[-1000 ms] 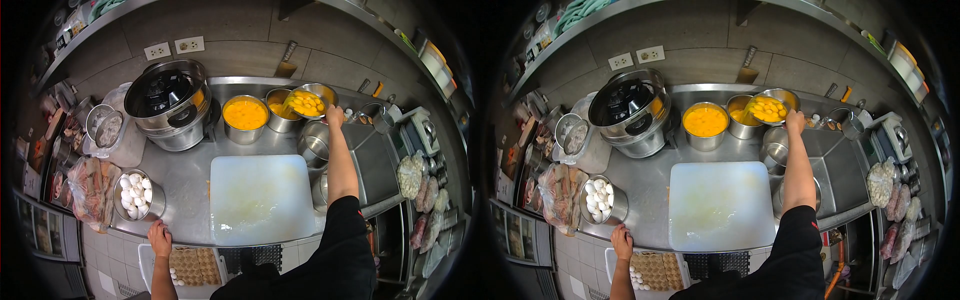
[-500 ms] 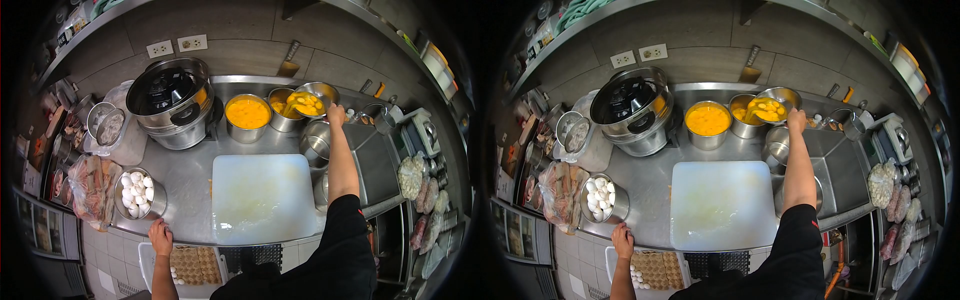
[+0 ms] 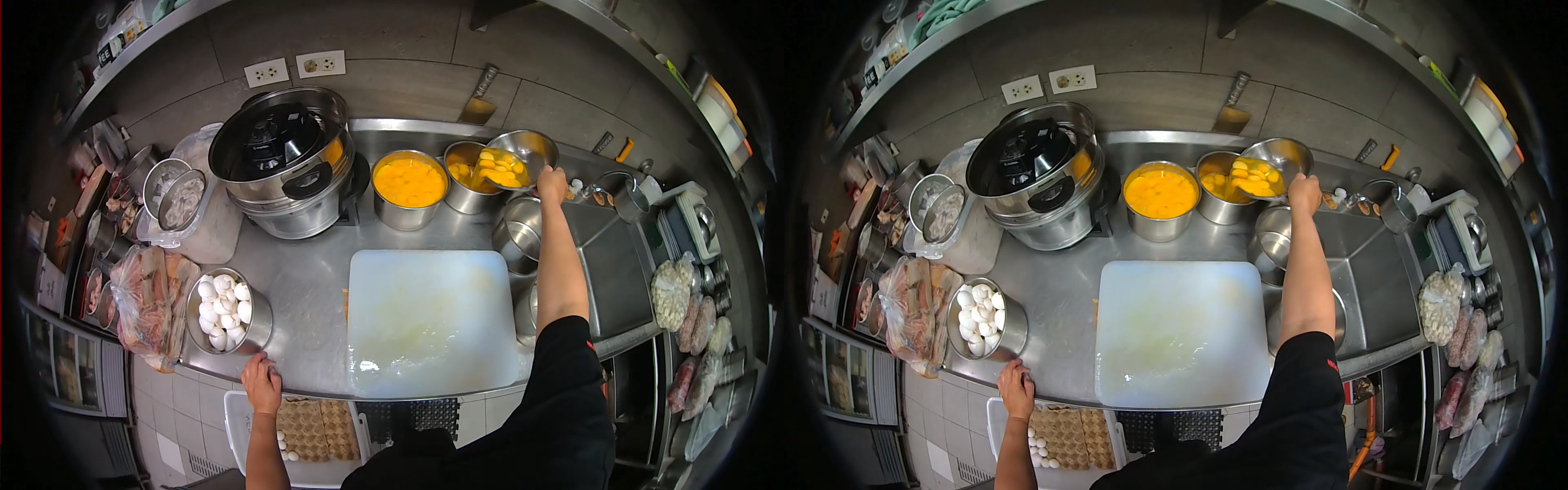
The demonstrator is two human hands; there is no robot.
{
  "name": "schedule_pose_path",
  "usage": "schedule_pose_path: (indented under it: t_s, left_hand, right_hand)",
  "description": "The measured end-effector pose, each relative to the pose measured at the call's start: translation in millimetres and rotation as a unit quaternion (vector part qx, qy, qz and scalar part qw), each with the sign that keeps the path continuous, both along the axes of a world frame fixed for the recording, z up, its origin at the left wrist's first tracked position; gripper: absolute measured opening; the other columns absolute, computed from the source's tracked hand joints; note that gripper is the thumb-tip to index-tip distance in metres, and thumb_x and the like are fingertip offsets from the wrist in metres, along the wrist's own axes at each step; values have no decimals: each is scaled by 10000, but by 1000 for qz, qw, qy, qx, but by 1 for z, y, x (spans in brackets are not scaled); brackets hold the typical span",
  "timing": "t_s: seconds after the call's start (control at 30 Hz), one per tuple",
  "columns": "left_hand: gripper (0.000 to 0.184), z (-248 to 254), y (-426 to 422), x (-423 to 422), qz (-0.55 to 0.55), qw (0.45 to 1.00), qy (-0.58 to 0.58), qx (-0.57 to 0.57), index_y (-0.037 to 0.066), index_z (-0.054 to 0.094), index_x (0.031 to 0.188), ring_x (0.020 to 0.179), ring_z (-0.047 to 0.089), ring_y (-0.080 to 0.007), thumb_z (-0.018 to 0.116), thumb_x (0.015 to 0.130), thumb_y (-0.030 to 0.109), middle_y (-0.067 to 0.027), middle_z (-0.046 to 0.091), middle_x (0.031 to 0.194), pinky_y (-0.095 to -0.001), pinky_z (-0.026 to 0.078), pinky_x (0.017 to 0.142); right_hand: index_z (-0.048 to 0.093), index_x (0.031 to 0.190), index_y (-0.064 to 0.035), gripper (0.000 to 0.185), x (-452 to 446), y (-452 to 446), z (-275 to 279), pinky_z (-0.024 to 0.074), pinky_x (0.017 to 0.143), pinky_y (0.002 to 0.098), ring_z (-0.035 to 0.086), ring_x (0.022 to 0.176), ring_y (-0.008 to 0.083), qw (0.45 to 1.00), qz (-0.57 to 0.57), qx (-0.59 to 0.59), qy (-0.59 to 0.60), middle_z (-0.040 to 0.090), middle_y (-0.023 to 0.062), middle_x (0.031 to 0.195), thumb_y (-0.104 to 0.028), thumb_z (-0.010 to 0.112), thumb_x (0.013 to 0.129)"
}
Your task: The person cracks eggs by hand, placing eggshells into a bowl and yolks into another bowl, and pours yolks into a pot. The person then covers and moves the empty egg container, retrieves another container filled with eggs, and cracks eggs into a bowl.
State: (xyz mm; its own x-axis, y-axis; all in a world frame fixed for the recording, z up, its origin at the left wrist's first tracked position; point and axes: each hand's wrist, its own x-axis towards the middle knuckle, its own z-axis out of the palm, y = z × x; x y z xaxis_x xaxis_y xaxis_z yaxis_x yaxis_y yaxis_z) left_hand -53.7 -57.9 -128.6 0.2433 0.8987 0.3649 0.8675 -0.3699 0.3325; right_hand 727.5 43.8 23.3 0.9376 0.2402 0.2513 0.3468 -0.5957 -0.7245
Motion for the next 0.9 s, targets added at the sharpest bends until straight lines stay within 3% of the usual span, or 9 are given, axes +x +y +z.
schedule_pose_path:
  t_s: [0.13,0.57,0.9]
  left_hand:
    - [225,-2,1,-1,3,1000,-2,-8,113,613,992,1177,535,-328,589,776,54,-98,592,1233,-445,364,1012]
    - [215,-2,1,-2,1,1000,5,-8,118,613,1007,1192,529,-325,608,796,79,-96,588,1237,-452,365,1007]
    - [208,-3,1,-2,4,1000,-2,-10,116,618,995,1199,528,-328,611,791,74,-98,596,1232,-458,365,1013]
  right_hand:
    - [658,1082,19,411,-1,3,1,478,957,503,640,1068,460,1000,-3,-3,1,667,312,1094,-330,513,921]
    - [649,1069,19,397,-12,8,5,486,929,513,643,1048,464,1000,-10,-4,-22,672,303,1085,-328,525,920]
    - [636,1039,14,364,-32,6,9,494,887,525,654,1000,460,994,-10,-20,-108,682,292,1034,-317,529,929]
